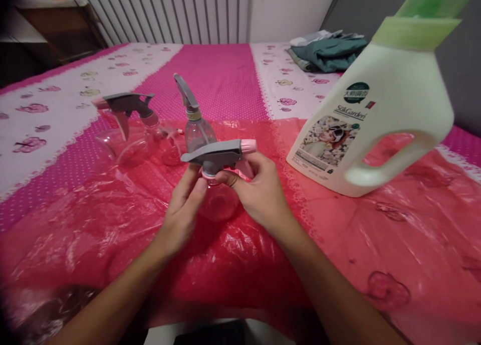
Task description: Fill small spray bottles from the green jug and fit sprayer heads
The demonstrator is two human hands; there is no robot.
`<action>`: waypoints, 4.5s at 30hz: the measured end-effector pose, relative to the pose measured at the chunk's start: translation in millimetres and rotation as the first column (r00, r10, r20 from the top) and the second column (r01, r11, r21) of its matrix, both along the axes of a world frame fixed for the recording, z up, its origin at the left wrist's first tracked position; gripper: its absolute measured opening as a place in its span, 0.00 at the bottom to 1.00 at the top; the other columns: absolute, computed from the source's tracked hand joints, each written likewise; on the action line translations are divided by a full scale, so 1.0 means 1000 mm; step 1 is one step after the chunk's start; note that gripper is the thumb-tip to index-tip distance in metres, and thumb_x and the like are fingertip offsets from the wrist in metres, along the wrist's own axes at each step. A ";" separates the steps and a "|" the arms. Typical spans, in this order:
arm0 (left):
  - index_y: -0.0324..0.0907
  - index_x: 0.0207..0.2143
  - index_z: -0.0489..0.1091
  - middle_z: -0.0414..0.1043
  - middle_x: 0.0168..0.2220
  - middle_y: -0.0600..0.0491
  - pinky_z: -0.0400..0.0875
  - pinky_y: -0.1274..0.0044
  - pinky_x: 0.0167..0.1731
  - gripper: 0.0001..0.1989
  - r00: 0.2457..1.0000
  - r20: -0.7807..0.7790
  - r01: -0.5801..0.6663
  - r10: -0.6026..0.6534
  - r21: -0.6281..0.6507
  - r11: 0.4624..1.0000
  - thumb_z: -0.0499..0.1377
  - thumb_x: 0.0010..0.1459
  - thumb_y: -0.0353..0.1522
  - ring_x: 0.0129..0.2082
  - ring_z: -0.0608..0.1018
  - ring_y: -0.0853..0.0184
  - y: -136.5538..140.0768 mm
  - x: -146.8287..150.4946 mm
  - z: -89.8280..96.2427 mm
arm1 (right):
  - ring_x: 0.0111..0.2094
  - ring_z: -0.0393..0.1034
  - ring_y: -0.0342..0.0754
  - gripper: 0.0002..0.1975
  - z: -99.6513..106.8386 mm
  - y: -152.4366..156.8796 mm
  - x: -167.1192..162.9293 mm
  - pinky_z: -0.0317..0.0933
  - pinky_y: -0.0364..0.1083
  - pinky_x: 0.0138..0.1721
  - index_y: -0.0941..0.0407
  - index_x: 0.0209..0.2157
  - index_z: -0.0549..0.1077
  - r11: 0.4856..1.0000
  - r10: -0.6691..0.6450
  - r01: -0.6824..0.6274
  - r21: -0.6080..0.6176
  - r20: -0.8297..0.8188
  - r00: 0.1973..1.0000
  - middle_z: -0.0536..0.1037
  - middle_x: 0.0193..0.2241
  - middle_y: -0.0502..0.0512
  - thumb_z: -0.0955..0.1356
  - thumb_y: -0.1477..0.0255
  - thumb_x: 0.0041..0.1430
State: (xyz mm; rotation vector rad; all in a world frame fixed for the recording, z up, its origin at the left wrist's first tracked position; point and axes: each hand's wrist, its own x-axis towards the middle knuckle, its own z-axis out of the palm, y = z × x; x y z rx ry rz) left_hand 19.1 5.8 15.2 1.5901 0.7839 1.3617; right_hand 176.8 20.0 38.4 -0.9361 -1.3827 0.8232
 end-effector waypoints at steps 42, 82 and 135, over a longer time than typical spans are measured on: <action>0.44 0.42 0.82 0.85 0.44 0.50 0.76 0.65 0.57 0.15 0.882 -0.240 -0.381 0.407 0.148 0.913 0.70 0.63 0.45 0.49 0.84 0.56 0.014 -0.044 0.029 | 0.59 0.68 0.65 0.44 -0.025 -0.037 -0.048 0.66 0.68 0.65 0.50 0.65 0.69 0.983 -0.037 0.108 -0.149 0.415 0.909 0.78 0.58 0.60 0.77 0.75 0.45; 0.47 0.44 0.80 0.85 0.39 0.50 0.82 0.63 0.52 0.31 0.985 0.008 -0.170 0.174 -0.166 0.971 0.74 0.47 0.59 0.46 0.87 0.54 0.011 -0.046 0.038 | 0.60 0.78 0.54 0.40 -0.012 -0.032 -0.023 0.72 0.57 0.64 0.46 0.60 0.71 0.804 0.549 -0.573 -0.156 -0.173 0.818 0.81 0.59 0.52 0.83 0.72 0.46; 0.51 0.49 0.74 0.72 0.22 0.63 0.77 0.75 0.36 0.15 0.906 0.283 -0.345 0.314 0.069 0.936 0.70 0.64 0.43 0.24 0.79 0.68 0.010 -0.027 0.046 | 0.65 0.66 0.58 0.47 -0.026 -0.041 -0.044 0.65 0.61 0.66 0.46 0.59 0.60 0.957 0.213 -0.187 -0.221 0.097 0.972 0.67 0.61 0.58 0.82 0.69 0.39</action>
